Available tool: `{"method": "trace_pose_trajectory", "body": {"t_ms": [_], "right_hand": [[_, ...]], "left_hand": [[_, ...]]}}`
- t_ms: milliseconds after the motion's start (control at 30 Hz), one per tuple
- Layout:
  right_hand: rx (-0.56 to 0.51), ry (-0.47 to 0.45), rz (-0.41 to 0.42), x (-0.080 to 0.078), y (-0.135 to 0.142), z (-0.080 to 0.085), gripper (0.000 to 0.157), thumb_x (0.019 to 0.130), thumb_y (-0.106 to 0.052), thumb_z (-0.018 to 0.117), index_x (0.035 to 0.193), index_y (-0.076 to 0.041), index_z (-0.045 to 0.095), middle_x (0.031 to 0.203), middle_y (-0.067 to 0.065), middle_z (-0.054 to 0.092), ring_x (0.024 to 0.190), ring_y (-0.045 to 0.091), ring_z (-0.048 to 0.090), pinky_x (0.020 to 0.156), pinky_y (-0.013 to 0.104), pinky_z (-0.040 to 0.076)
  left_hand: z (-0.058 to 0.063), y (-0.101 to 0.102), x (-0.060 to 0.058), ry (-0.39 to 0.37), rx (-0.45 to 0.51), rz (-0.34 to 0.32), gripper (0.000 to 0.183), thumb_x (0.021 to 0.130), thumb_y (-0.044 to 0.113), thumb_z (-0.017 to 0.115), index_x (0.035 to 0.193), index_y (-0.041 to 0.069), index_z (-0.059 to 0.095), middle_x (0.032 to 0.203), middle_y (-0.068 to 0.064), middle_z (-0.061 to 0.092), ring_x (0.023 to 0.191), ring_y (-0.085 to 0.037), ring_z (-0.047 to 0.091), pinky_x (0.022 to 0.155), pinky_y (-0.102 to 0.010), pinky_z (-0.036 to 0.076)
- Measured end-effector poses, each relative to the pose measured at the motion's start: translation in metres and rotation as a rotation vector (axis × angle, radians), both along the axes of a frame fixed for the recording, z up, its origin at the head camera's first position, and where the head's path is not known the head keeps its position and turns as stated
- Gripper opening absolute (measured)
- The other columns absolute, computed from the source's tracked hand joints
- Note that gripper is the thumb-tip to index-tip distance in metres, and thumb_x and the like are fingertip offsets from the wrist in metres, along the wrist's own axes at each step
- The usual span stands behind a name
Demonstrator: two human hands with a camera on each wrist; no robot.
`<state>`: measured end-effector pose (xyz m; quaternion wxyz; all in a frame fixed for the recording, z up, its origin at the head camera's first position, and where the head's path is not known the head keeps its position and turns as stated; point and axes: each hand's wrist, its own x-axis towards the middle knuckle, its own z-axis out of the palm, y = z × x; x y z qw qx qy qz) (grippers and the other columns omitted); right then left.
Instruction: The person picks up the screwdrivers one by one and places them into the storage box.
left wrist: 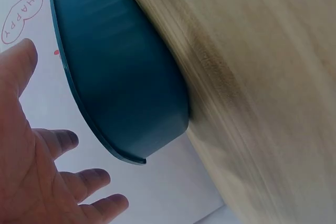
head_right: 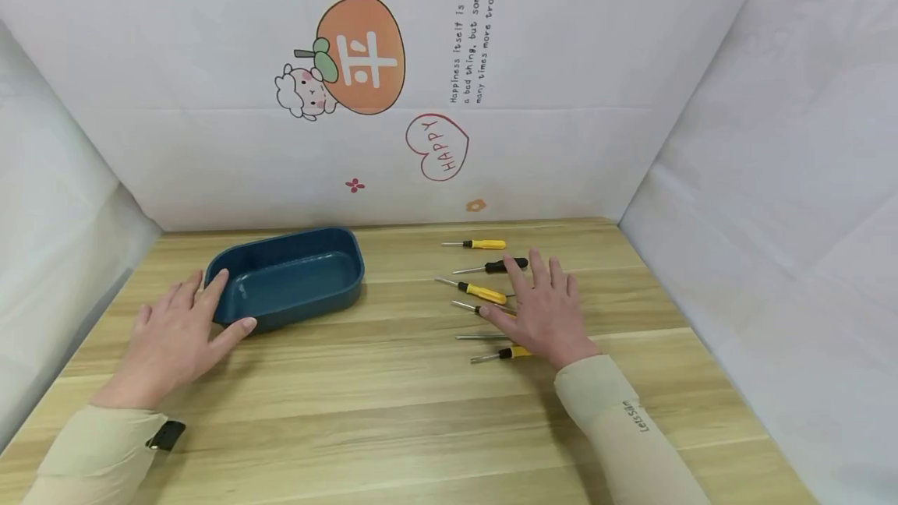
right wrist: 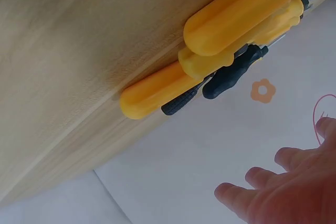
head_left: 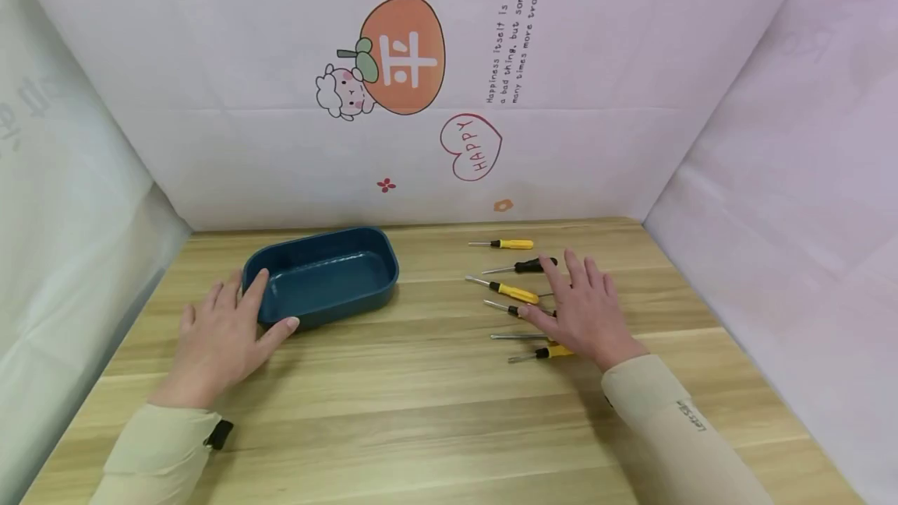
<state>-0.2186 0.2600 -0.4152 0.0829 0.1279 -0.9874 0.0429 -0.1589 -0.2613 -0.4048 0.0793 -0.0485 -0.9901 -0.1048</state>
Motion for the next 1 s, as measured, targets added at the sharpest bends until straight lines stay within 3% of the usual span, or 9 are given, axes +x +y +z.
{"method": "trace_pose_trajectory", "body": {"t_ms": [400, 733, 1000], "right_hand": [[-0.006, 0.002, -0.011, 0.002, 0.000, 0.004, 0.103, 0.091, -0.086, 0.044, 0.167, -0.021, 0.023, 0.170, 0.027, 0.016, 0.152, 0.058, 0.017, 0.118, 0.077, 0.017], [-0.009, 0.016, -0.013, 0.003, 0.002, 0.001, 0.101, 0.091, -0.084, 0.047, 0.167, -0.021, 0.024, 0.170, 0.027, 0.018, 0.152, 0.058, 0.017, 0.118, 0.077, 0.018], [-0.004, 0.020, -0.016, 0.003, 0.003, 0.000, 0.101, 0.091, -0.083, 0.049, 0.167, -0.022, 0.024, 0.170, 0.027, 0.018, 0.152, 0.058, 0.017, 0.118, 0.077, 0.020]], "left_hand": [[-0.001, -0.003, -0.005, -0.007, 0.027, 0.015, 0.097, 0.101, 0.072, 0.045, 0.165, 0.003, 0.023, 0.160, -0.040, 0.026, 0.142, -0.063, 0.028, 0.103, -0.087, 0.023], [-0.003, -0.003, -0.009, -0.005, 0.083, -0.005, 0.089, 0.107, 0.057, 0.045, 0.161, -0.010, 0.020, 0.157, -0.045, 0.027, 0.131, -0.069, 0.037, 0.108, -0.078, 0.032], [-0.005, -0.002, -0.013, -0.024, 0.109, 0.033, 0.091, 0.108, 0.057, 0.041, 0.159, -0.015, 0.018, 0.155, -0.046, 0.029, 0.134, -0.067, 0.036, 0.109, -0.076, 0.033]]}}
